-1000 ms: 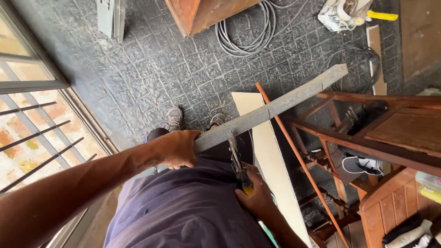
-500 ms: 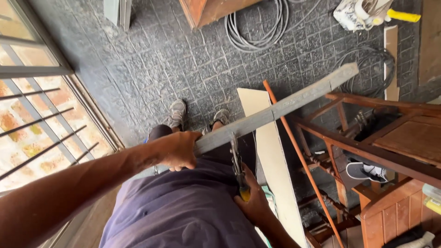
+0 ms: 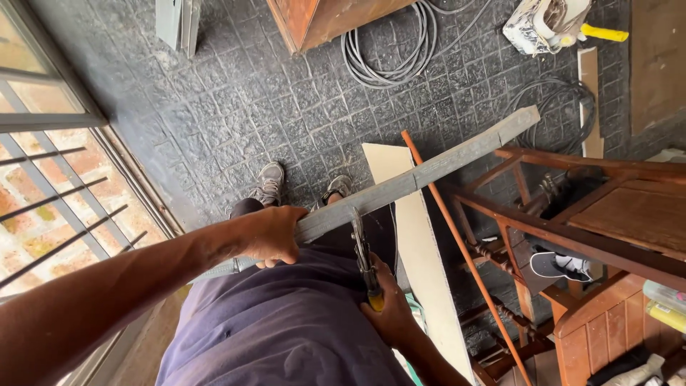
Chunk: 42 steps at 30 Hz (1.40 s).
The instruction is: The person uses a pair of yellow-handled tin snips to cut a long, rectangular metal bar. They hold the bar with their left hand and repeatedly squeeze the snips to cut through the metal, repositioning the tool along the bar as they work.
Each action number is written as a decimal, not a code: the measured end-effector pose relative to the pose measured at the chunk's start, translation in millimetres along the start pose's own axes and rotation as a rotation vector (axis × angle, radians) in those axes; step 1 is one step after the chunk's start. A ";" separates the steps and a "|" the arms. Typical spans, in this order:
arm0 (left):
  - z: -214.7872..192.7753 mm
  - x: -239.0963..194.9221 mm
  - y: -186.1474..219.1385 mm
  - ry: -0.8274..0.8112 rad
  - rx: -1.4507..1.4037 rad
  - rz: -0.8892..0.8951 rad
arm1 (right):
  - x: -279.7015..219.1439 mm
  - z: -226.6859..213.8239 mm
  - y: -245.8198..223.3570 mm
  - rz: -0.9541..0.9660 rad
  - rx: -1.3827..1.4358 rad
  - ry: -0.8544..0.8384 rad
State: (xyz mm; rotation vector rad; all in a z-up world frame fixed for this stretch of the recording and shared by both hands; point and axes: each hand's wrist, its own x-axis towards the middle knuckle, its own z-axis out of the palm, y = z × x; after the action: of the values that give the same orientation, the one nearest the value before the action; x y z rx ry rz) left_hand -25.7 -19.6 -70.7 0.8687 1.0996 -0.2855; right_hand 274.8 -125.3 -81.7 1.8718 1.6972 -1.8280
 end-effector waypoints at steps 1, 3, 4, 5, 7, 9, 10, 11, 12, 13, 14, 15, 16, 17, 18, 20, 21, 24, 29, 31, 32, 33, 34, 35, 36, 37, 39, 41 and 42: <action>0.1 -1.4 -0.4 -0.011 -0.015 -0.007 | -0.8 1.0 -0.3 -0.004 0.015 0.003; -2.8 -4.2 -2.0 -0.013 -0.030 -0.012 | 2.7 3.8 -1.3 -0.016 0.029 0.005; -3.1 -5.4 -3.1 -0.007 -0.022 -0.016 | 3.3 5.1 -1.4 -0.022 0.031 0.004; -3.3 -6.3 -4.2 -0.001 -0.014 -0.020 | 3.9 6.3 -1.3 -0.029 0.034 0.003; -2.5 -6.7 -10.2 -0.001 -0.024 -0.012 | 5.9 9.9 9.9 -0.024 -0.016 -0.011; -2.1 -7.2 -12.7 0.003 -0.028 0.002 | 7.4 12.6 21.1 -0.025 -0.067 -0.017; -2.6 -8.3 -12.8 -0.001 -0.028 0.002 | 8.0 15.0 26.4 -0.001 -0.076 -0.005; -3.0 -9.3 -12.7 -0.004 -0.029 0.002 | 8.6 17.4 31.8 0.022 -0.084 0.007; -3.1 -10.8 -11.5 -0.004 -0.030 0.003 | 8.0 19.2 32.2 0.022 -0.086 0.006; -3.1 -12.2 -10.4 -0.002 0.015 0.014 | 7.3 21.1 32.8 0.033 -0.081 0.023; -4.1 -14.0 -9.7 0.005 0.059 0.023 | 9.0 23.4 33.1 0.039 -0.076 0.038; -5.8 -13.6 -10.3 0.009 0.057 0.021 | 14.1 22.9 32.8 0.035 -0.076 0.035; -4.7 -13.2 -10.7 0.008 0.031 0.003 | 14.3 22.7 33.2 -0.016 -0.073 0.039; -3.7 -12.6 -10.6 0.006 0.005 -0.014 | 14.5 22.0 33.7 -0.067 -0.071 0.044; -1.5 -10.1 -13.8 0.008 0.011 -0.012 | 14.0 23.2 40.7 -0.070 -0.069 0.050; 1.0 -5.4 -20.6 0.009 -0.030 0.030 | 15.6 26.9 54.1 -0.090 -0.104 0.041; -3.5 -6.0 -17.6 0.014 -0.023 0.030 | 21.0 25.8 45.6 -0.096 -0.100 0.046; -1.0 -11.7 -13.4 -0.005 -0.016 0.004 | 14.6 25.8 28.4 -0.117 -0.011 0.067; -4.7 -20.7 -7.7 0.016 0.028 -0.009 | 17.9 29.9 20.5 -0.093 0.048 0.078; -1.9 -20.0 -10.1 0.016 0.027 -0.010 | 15.6 29.5 13.9 -0.107 0.053 0.068; -4.8 -20.2 -11.5 0.033 0.028 -0.010 | 20.7 29.7 9.0 -0.138 0.055 0.057; -4.7 -20.4 -10.5 0.040 0.032 -0.010 | 21.0 30.5 9.2 -0.145 0.057 0.058; -3.9 -21.3 -10.2 0.039 0.066 -0.032 | 21.2 31.6 9.7 -0.132 0.072 0.052; -2.8 -21.9 -10.1 0.039 0.100 -0.054 | 21.5 32.7 10.6 -0.119 0.087 0.046; -3.4 -23.8 -10.1 0.036 0.099 -0.058 | 22.2 35.7 11.6 -0.115 0.090 0.042; -4.0 -25.4 -10.0 0.035 0.098 -0.040 | 23.0 38.4 12.9 -0.112 0.099 0.062; -5.0 -25.8 -6.7 0.036 0.098 -0.018 | 23.3 39.0 14.8 -0.110 0.107 0.085; -7.4 -26.1 -2.8 0.084 0.262 0.010 | 23.3 39.2 14.4 -0.107 0.032 0.123; -4.5 -25.6 0.2 0.083 0.269 0.016 | 18.1 36.5 10.1 -0.107 0.032 0.132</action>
State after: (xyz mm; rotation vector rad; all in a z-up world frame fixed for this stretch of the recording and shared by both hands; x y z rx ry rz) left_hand -40.2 -21.4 -49.2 1.1358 1.1466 -0.3932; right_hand 251.2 -141.6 -112.4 1.9927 1.8551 -1.8159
